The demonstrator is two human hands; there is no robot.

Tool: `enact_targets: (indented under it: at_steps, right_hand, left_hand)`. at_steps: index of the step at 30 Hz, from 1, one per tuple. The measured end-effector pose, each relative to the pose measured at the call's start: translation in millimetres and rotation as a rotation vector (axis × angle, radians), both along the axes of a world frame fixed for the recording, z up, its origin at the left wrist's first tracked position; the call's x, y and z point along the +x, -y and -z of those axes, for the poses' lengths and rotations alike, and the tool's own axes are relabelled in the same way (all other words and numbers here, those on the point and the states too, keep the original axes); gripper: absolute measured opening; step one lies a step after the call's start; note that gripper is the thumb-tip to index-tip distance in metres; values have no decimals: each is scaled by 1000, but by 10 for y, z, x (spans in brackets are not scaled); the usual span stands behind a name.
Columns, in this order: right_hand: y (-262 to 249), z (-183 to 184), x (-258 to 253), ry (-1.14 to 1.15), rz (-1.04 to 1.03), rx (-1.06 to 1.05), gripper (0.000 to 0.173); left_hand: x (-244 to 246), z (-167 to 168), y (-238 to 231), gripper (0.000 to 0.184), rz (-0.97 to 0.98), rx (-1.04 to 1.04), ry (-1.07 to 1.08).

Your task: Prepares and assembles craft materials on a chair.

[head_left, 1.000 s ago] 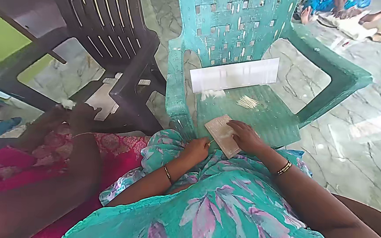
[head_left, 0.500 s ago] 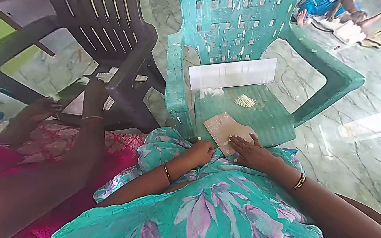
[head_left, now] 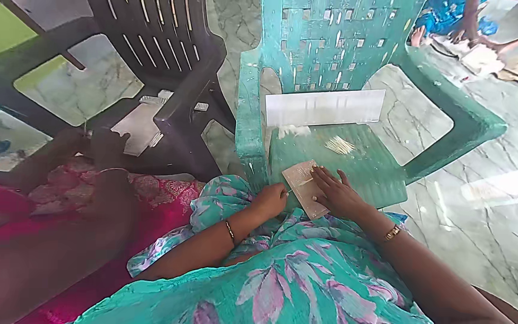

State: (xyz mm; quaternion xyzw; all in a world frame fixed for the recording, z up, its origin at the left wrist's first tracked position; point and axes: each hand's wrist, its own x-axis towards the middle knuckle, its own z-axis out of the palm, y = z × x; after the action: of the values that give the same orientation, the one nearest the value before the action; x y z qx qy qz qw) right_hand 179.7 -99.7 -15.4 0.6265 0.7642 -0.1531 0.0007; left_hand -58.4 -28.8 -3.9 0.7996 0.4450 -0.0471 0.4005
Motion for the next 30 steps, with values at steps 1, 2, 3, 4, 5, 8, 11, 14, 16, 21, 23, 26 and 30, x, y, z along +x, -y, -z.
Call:
enact_targets:
  at_steps: [1,2,3,4,5,8,11,14,16,21,23,26,30]
  right_hand:
    - [-82,21,-43,5,-6,10,71]
    - [-155,48,-82,14,-16,16,70]
    - [-212,83,-115,22,-26,15,70]
    - [-247,126,-136,21,-36,13,71]
    - [-252,169,-148,14,-45,10,73]
    - [-100,167,-155,29,-74,-77,77]
    - [233,113,-91,48,-124,-121,76]
    - [549,101,20,47,-172,-118,75]
    - [686,75,86,59,-198,-149,73]
    - [633,-26,205,-39,-93,-91,74]
    - [448,-53,153,-70,-55,-24,71]
    - [84,1,0,-50,-60,29,70]
    - [-261,122,-217,6,-88,6,70]
  left_hand:
    - [25,-6,-2,36,12,13,-19]
    - [47,-3,1,36,25,28,-37]
    - [64,-1,6,36,36,39,-52]
    - [79,1,10,36,42,41,-64]
    - [89,-2,13,36,49,36,-74]
    - [70,20,26,34,97,0,-76]
    - [52,35,79,34,177,-52,-28]
    - [82,37,127,33,244,-88,-12]
    - [86,57,152,32,264,-106,0]
    - [30,58,100,32,90,-103,65]
    - [6,45,45,31,-10,-75,90]
    - [8,24,-18,31,-61,-8,58]
    - [62,-20,-30,33,-36,20,-49]
